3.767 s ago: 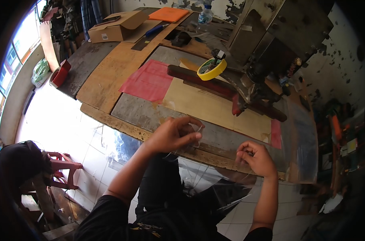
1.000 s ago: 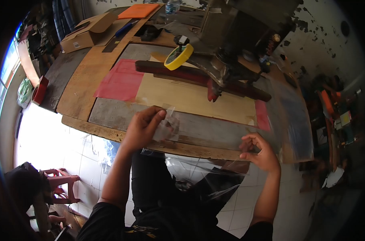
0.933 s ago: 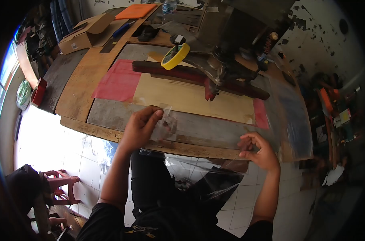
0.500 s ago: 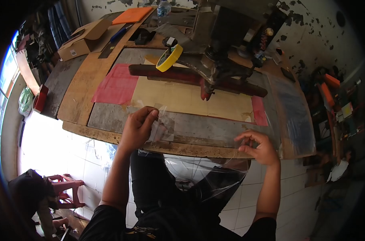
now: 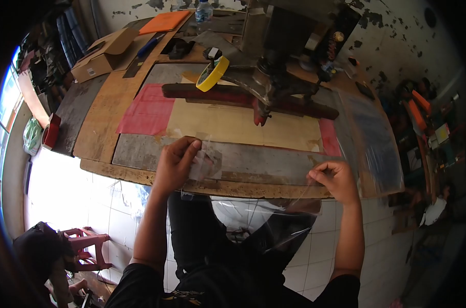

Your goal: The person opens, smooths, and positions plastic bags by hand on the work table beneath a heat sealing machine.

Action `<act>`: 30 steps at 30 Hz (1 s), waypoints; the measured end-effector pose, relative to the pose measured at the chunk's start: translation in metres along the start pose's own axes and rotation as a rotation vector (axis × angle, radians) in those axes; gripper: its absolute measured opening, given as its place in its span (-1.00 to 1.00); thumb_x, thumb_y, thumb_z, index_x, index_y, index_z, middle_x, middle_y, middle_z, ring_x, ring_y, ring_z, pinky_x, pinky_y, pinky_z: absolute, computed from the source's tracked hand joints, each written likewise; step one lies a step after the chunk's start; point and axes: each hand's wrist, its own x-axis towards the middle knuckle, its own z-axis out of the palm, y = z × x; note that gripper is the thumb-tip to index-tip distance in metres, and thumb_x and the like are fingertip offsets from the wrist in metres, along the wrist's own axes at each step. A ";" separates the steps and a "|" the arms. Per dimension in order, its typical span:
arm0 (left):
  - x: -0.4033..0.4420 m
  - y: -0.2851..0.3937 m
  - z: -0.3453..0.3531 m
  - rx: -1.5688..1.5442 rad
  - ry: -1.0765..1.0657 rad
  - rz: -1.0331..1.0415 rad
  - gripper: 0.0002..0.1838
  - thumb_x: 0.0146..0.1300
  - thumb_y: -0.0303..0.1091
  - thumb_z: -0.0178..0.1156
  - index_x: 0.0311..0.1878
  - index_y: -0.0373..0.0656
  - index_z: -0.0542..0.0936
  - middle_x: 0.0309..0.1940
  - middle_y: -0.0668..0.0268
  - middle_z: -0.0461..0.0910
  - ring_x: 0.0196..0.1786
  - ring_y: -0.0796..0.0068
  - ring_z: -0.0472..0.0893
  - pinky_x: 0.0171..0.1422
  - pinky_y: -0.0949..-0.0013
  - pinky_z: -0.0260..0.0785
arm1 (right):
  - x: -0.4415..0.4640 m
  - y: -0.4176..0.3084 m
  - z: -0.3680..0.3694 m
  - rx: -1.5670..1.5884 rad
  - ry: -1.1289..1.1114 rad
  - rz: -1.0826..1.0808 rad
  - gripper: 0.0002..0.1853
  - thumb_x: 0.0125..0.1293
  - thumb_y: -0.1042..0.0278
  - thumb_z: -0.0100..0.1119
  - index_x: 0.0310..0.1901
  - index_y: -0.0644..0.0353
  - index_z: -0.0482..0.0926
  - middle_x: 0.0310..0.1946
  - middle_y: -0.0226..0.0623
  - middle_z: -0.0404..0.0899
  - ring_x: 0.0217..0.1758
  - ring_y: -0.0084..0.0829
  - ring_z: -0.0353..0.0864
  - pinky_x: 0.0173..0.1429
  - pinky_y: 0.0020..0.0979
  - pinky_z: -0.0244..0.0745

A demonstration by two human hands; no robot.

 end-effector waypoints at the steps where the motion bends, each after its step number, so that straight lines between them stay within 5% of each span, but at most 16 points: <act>1: 0.000 -0.001 0.001 0.011 0.026 0.028 -0.66 0.62 -0.20 0.23 -0.07 -0.36 0.71 -0.44 0.35 0.71 -0.32 0.69 0.59 -0.20 0.45 0.45 | 0.000 -0.002 0.000 0.019 0.018 -0.012 -0.89 0.43 0.48 0.44 -0.21 0.36 0.78 -0.31 -0.28 0.83 -0.23 -0.57 0.78 -0.08 -0.49 0.62; 30: 0.000 0.001 -0.001 0.032 0.029 0.043 -0.64 0.62 -0.17 0.23 -0.09 -0.35 0.73 -0.43 0.31 0.72 -0.30 0.65 0.64 -0.17 0.44 0.47 | -0.005 -0.023 0.005 -0.042 0.179 -0.020 -0.89 0.33 0.47 0.54 -0.28 0.29 0.78 -0.40 -0.44 0.76 -0.36 -0.73 0.61 -0.21 -0.59 0.50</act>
